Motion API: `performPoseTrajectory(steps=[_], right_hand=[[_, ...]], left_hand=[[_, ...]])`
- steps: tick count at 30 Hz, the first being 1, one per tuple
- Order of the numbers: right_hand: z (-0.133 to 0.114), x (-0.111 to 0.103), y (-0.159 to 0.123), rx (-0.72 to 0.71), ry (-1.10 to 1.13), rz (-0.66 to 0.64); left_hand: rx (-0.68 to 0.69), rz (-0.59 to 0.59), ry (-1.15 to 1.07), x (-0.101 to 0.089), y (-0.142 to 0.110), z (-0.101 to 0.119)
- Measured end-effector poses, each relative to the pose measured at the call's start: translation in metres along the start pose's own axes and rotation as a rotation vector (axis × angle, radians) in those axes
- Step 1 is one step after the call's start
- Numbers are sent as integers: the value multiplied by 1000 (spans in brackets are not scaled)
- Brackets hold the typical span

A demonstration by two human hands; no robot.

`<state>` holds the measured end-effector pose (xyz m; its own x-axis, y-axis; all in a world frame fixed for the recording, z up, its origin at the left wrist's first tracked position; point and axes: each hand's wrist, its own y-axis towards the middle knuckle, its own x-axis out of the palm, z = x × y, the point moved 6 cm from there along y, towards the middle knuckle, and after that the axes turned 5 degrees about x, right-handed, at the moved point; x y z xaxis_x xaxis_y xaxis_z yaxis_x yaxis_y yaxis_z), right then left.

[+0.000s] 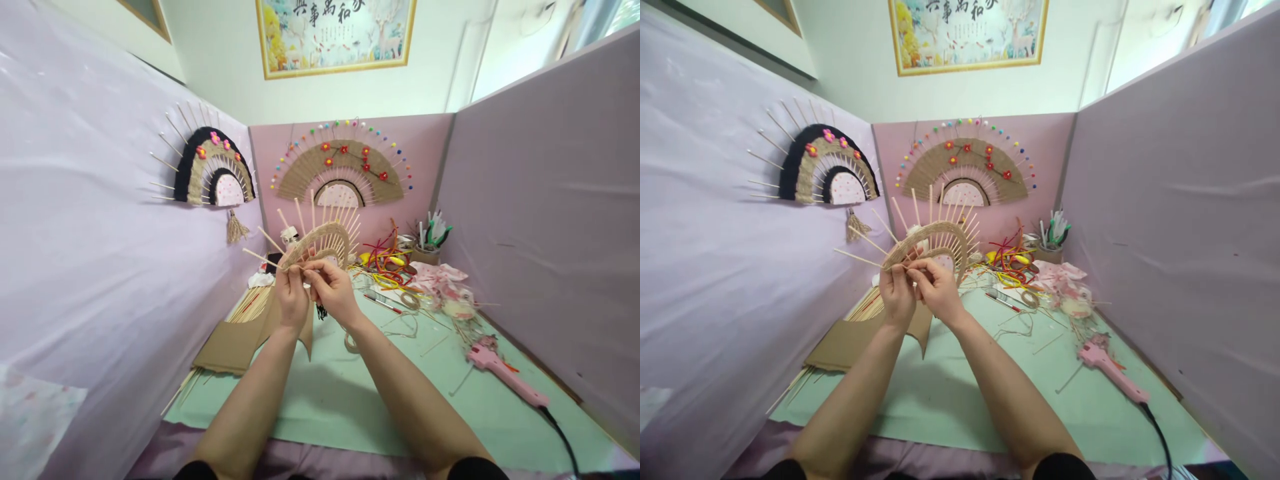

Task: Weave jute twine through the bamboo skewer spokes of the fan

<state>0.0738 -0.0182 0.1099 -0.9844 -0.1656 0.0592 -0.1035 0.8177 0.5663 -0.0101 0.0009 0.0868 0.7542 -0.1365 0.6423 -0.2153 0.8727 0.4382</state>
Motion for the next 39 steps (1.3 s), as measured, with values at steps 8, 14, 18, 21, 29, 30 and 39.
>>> performPoseTrajectory(steps=[8,14,18,21,29,30,39], right_hand=[[-44,-38,2,-76,83,-39],[-47,-69,11,-23,220,145],[-35,-74,15,64,334,265],[-34,-76,10,73,244,356],[-70,-113,-4,-159,-261,492],[-72,-119,-2,-172,-281,499],[-63,-146,-6,-47,-296,472]], left_hand=[[374,-321,270,61,3,42],[342,-754,640,117,33,52],[353,-882,807,132,50,38],[349,-892,848,133,56,25],[281,-1020,774,143,62,4],[260,-1043,759,144,63,2],[111,-920,587,157,84,9]])
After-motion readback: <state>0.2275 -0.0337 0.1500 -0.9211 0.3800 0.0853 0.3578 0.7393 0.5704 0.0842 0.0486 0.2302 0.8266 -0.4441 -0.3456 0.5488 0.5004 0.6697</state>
